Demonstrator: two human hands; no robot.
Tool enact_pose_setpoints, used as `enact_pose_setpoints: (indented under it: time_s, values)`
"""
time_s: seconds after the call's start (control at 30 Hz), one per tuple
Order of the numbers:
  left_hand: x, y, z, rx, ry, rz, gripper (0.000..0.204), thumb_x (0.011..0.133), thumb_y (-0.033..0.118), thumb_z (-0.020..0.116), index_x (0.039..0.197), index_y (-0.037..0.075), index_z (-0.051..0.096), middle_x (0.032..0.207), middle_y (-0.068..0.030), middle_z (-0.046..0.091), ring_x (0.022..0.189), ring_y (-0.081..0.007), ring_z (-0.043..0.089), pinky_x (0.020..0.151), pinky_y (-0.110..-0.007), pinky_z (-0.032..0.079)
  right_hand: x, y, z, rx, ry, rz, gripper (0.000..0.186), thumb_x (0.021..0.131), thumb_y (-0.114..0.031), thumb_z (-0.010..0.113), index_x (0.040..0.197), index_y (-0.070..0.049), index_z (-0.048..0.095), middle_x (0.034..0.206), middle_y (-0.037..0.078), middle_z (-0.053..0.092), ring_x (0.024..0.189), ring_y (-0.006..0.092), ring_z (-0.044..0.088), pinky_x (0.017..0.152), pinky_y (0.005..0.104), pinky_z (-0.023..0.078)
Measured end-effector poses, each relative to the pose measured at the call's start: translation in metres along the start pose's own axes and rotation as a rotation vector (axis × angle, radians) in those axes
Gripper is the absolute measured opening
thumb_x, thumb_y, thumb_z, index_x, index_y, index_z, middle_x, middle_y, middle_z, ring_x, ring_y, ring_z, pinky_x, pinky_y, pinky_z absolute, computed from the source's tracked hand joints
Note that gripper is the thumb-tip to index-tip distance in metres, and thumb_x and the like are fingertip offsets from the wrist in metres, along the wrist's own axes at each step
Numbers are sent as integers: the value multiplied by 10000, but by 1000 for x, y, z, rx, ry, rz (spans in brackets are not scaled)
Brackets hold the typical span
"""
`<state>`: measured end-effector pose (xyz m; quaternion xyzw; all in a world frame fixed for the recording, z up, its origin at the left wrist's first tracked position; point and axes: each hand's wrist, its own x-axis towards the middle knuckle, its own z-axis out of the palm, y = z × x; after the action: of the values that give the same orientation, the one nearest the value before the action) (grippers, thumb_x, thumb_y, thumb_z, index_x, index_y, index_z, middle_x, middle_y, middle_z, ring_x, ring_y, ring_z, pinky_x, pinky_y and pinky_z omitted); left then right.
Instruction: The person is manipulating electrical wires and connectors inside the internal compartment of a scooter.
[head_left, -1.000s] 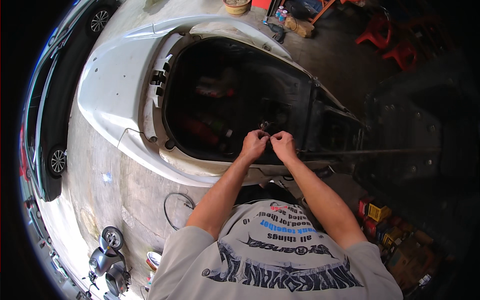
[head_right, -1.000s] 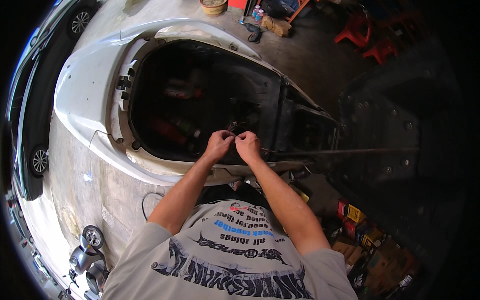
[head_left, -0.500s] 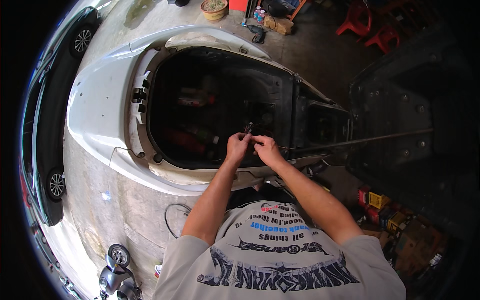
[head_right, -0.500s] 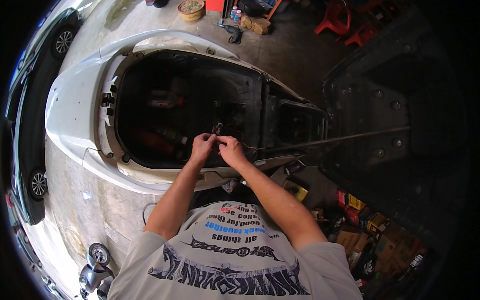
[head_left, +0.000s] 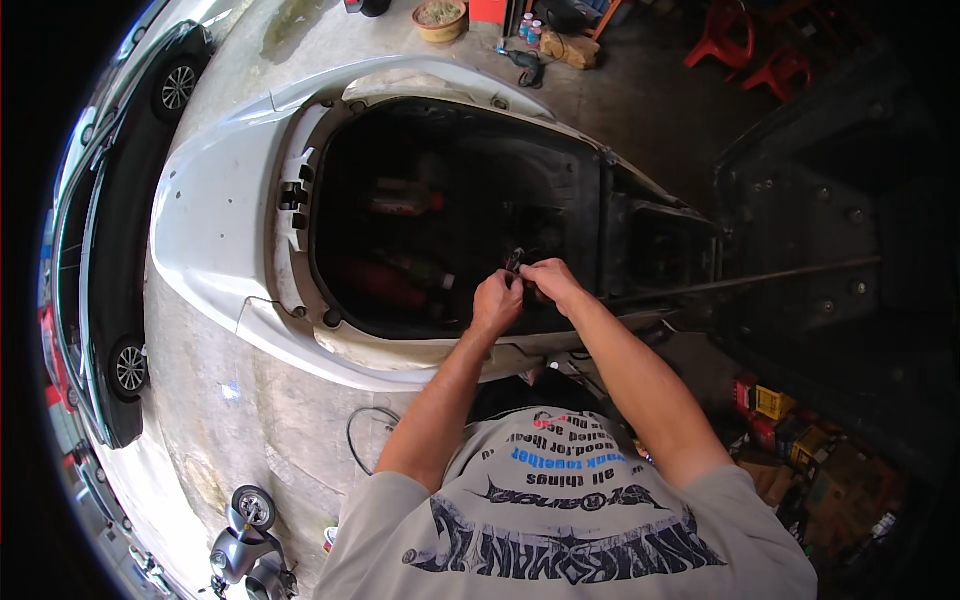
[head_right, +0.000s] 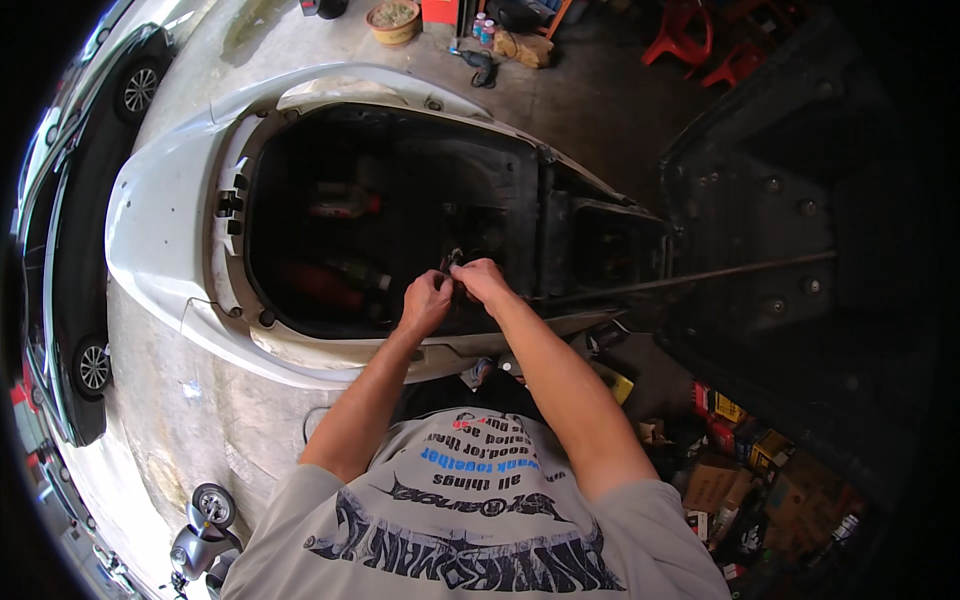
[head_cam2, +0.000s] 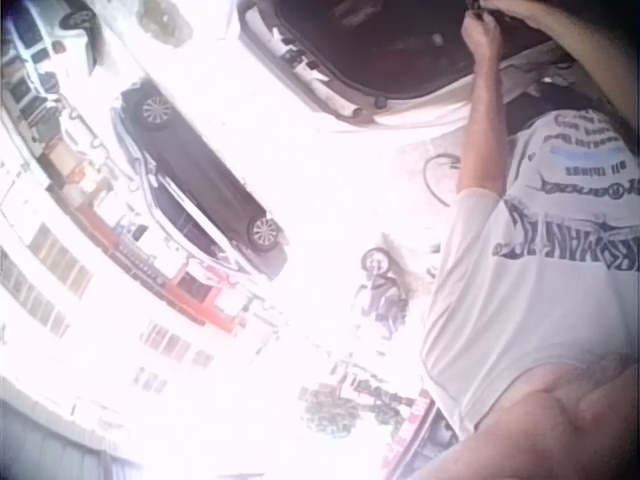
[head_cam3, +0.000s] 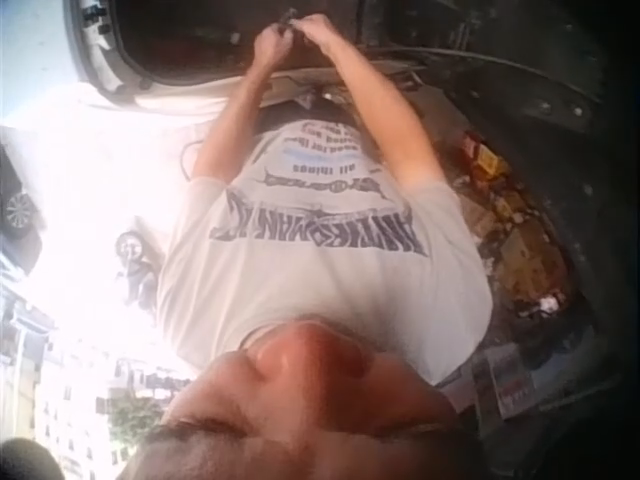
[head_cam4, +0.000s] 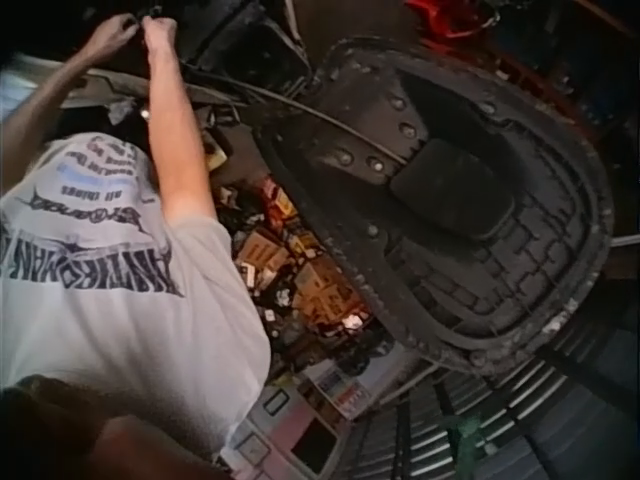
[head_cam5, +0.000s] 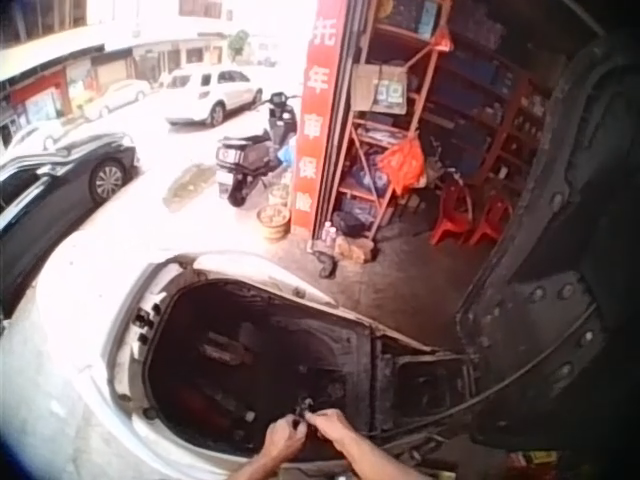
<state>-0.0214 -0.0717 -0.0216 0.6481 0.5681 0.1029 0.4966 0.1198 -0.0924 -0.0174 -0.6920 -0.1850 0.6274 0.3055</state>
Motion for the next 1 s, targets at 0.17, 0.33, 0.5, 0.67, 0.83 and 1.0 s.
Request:
enact_pose_setpoints:
  time_s: [0.17,0.33,0.5,0.67,0.83,1.0]
  values:
    - [-2,3,-5,51,20,4,311,808,278,557,930,2,633,852,-214,655,852,-377,629,747,-436,488,16,-9,12,-96,42,169,148,768,-123,638,644,-45,614,532,26,511,427,111,431,393,280,281]
    - [-7,11,-14,108,-14,-46,309,788,276,568,948,18,624,878,-206,657,877,-379,620,755,-452,486,20,-4,14,19,17,168,116,740,-104,645,645,-49,608,540,28,507,433,119,429,408,295,302]
    - [-12,13,-18,257,34,10,212,789,233,615,932,78,638,822,-179,658,840,-361,630,731,-450,492,21,3,15,63,46,181,87,729,-95,645,661,-49,617,555,35,512,458,129,452,424,308,324]
    - [-6,10,-23,377,-7,33,171,792,203,632,913,84,654,822,-168,661,836,-356,631,728,-457,490,19,5,19,-22,111,105,56,704,-66,645,684,-18,621,605,61,566,540,151,525,474,328,375]
    - [-3,5,-24,356,-18,55,164,792,199,633,892,75,672,829,-166,666,832,-353,633,731,-445,493,22,14,25,-45,122,-39,35,731,-58,627,713,-28,628,612,31,551,546,116,498,486,294,356]
    - [5,-9,-25,131,-120,51,228,767,223,673,905,42,679,834,-159,677,804,-309,657,717,-394,505,31,27,26,-186,193,-60,130,701,-96,651,774,8,680,770,101,665,770,171,617,690,324,467]
